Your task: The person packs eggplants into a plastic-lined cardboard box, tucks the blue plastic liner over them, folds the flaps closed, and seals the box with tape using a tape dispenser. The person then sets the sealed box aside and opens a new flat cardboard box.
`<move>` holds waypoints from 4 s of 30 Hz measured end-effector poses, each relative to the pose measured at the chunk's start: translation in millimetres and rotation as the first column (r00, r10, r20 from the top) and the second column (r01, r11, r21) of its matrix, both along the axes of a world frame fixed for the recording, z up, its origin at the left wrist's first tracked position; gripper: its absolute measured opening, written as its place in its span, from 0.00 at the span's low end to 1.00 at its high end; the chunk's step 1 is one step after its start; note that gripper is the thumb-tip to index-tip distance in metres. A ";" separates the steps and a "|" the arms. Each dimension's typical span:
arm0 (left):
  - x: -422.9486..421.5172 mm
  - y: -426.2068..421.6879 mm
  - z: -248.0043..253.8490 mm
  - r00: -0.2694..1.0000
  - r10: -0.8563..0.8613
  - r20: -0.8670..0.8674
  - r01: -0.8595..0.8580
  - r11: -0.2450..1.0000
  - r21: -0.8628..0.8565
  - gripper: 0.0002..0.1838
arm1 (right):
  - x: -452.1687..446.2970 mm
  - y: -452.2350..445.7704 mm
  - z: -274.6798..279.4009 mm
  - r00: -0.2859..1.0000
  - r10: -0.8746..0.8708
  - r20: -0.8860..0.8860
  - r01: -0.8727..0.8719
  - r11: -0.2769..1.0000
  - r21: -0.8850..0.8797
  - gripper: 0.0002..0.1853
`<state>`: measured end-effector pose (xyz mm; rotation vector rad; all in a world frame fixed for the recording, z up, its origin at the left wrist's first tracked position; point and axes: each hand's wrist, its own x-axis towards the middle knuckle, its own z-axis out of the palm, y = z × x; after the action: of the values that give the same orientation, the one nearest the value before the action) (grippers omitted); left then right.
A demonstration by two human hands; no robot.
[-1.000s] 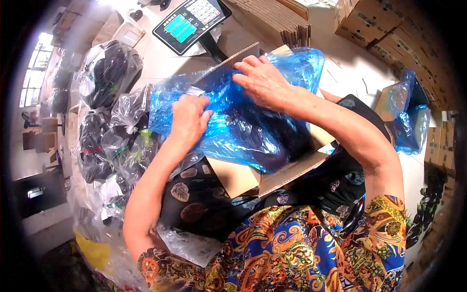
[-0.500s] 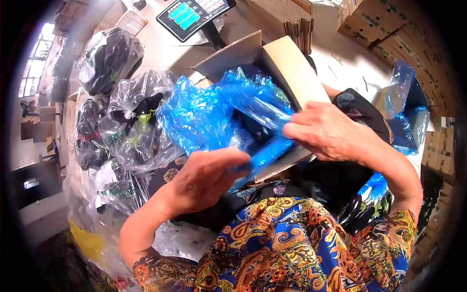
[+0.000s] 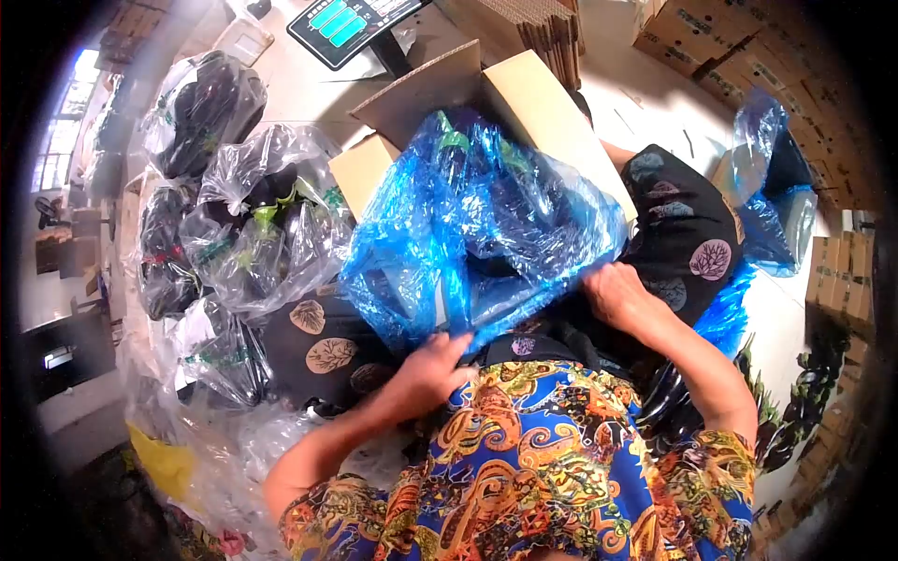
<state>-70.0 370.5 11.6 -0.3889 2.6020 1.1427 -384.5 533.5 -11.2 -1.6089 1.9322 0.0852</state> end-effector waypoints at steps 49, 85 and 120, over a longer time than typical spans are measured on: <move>-186.3 -180.8 117.5 0.619 0.012 -0.785 -0.436 0.836 -0.332 0.13 | -55.2 -148.9 72.5 0.842 -0.389 0.374 0.535 0.692 -0.485 0.18; -202.9 -208.7 55.4 0.904 0.426 -0.032 -0.414 0.892 0.179 0.22 | -9.2 -195.0 22.4 0.986 -0.157 -0.053 0.149 0.980 -0.136 0.25; -196.5 -180.2 71.6 0.885 0.454 -0.103 -0.408 0.863 0.299 0.17 | -77.0 -176.0 69.1 0.700 -0.174 0.693 0.615 0.641 -0.460 0.12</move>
<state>-266.5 190.3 83.2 -0.8843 2.5135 1.7245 -461.5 357.5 57.9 -1.2536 1.8195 -1.3187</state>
